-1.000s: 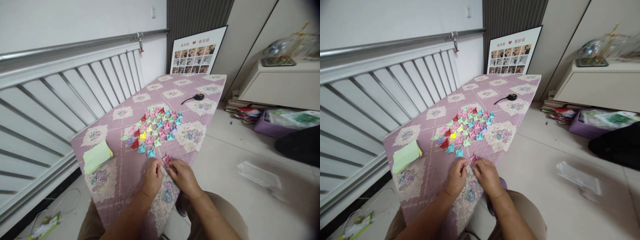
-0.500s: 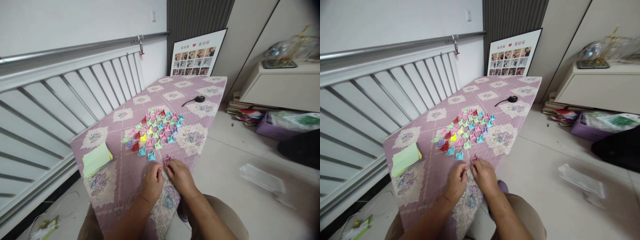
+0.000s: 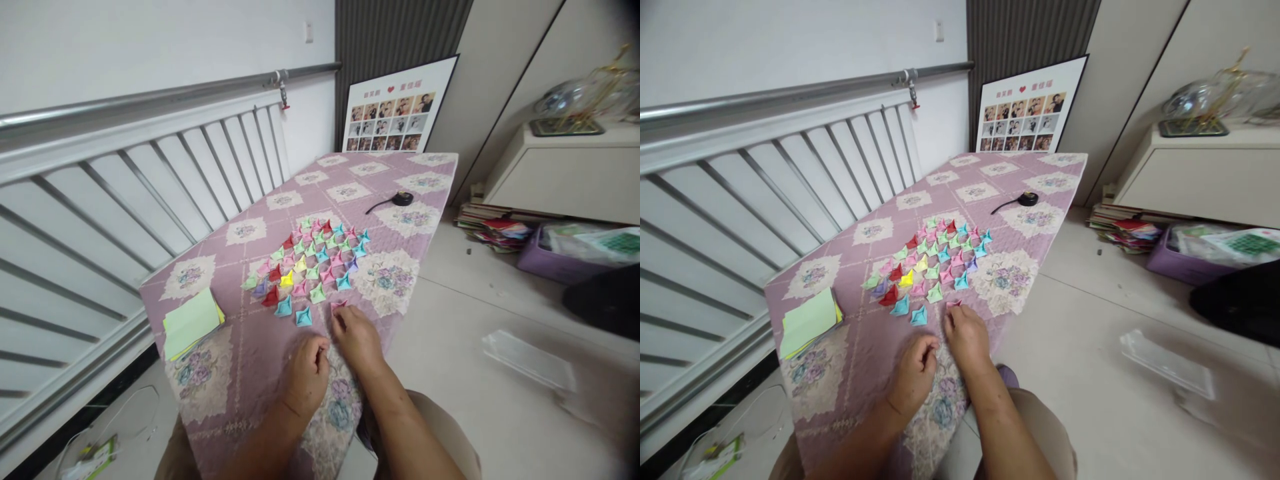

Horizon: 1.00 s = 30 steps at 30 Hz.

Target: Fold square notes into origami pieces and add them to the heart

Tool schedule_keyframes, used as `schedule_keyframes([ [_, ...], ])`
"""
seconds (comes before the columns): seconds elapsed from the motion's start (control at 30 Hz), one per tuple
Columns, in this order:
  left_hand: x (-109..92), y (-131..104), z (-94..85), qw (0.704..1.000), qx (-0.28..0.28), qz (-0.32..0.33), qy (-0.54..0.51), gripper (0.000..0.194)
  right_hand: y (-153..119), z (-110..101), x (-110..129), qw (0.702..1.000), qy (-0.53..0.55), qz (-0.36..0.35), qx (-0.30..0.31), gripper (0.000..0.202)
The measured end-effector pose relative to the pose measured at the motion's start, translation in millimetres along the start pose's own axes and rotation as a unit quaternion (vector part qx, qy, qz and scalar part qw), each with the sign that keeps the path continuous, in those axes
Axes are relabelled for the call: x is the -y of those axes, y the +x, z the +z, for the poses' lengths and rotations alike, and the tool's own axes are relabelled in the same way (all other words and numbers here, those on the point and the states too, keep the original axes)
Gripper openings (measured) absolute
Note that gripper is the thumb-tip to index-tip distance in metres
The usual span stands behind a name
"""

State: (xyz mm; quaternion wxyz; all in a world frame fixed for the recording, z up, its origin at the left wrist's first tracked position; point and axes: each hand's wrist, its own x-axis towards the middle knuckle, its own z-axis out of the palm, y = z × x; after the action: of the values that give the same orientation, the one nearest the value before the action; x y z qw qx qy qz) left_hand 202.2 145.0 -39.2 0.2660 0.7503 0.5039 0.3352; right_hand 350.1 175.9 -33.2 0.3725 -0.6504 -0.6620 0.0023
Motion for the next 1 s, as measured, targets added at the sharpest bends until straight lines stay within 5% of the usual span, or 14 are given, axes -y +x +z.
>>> schedule_keyframes([
  [1.0,-5.1,1.0,-3.2,1.0,0.006,-0.002,-0.005,0.029,14.3,7.1,-0.3,1.0,0.014,0.025,0.01,0.016],
])
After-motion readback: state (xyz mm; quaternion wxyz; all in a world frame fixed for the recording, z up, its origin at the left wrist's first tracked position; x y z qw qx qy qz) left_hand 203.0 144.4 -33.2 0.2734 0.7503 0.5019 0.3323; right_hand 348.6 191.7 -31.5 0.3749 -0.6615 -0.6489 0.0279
